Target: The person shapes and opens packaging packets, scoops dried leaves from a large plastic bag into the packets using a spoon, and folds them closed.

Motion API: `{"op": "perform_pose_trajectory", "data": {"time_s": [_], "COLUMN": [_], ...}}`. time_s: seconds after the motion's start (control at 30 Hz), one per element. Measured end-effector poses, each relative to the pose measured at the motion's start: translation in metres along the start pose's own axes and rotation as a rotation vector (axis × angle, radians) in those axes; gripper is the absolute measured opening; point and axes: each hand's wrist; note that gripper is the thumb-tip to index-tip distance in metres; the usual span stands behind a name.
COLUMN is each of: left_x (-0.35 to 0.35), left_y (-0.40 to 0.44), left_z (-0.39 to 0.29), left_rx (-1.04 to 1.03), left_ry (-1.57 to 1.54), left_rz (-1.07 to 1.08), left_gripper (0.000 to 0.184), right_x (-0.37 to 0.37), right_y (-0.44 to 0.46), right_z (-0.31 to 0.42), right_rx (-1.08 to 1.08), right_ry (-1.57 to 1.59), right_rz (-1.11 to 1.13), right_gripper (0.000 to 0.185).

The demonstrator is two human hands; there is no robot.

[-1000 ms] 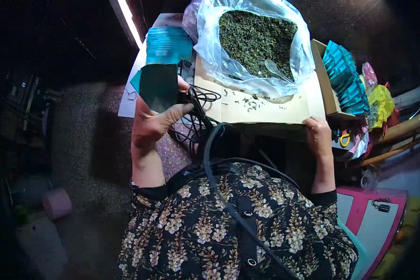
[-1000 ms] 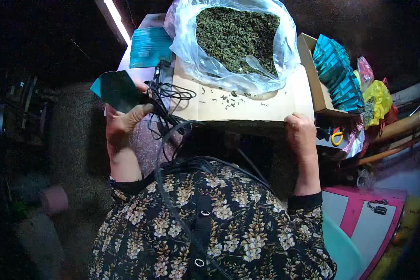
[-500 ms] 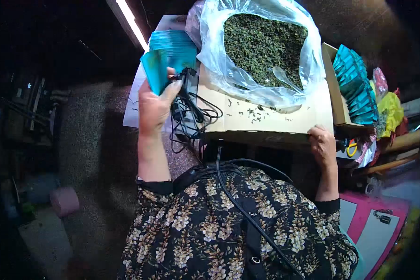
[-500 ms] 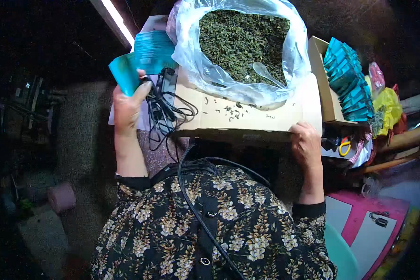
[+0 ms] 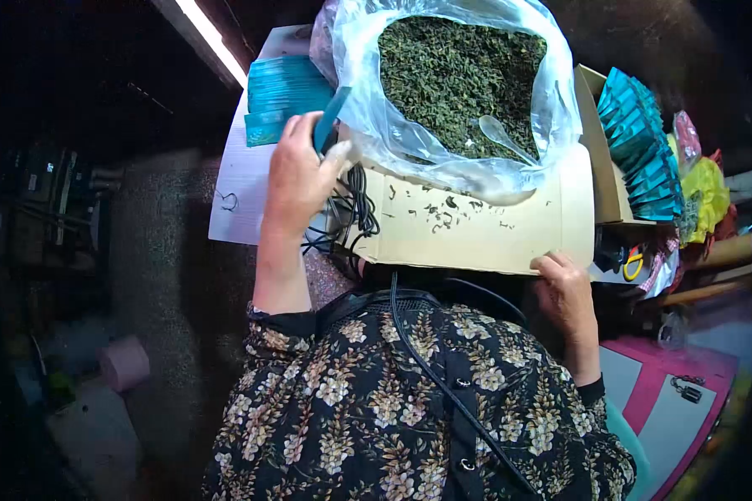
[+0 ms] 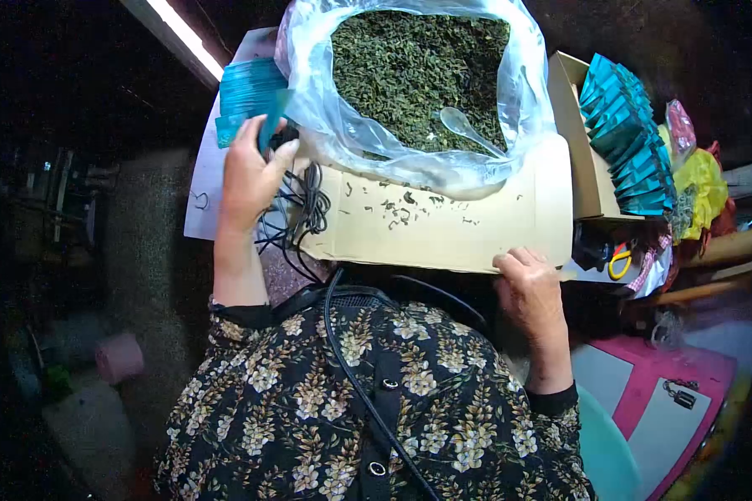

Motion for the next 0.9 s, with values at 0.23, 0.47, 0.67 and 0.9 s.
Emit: {"op": "perform_pose_trajectory", "data": {"time_s": [0.23,0.47,0.67,0.9], "left_x": [0.031,0.020,0.002,-0.024], "left_y": [-0.005,-0.013,-0.029,-0.037], "left_z": [-0.062,-0.114,-0.136,-0.117], "left_rx": [-0.151,-0.206,-0.179,-0.017], "left_ry": [0.026,-0.490,-0.777,-0.873], "left_rz": [-0.087,0.198,0.644,0.760], "left_gripper": [0.037,0.030,0.026,0.026], "right_x": [0.009,0.030,0.004,-0.016], "right_y": [0.010,0.027,0.060,0.074], "right_z": [0.013,0.018,0.043,0.067], "right_rx": [0.103,0.143,0.214,0.019], "right_ry": [-0.011,0.252,0.533,1.270], "right_rz": [0.059,0.119,-0.276,-0.428], "right_gripper": [0.029,0.034,0.033,0.036]}}
Point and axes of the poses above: each hand's wrist, its own y-axis towards the middle knuckle, its own x-axis out of the back of the hand, z = x × y, and after that the axes turned 9 degrees about y, right-handed
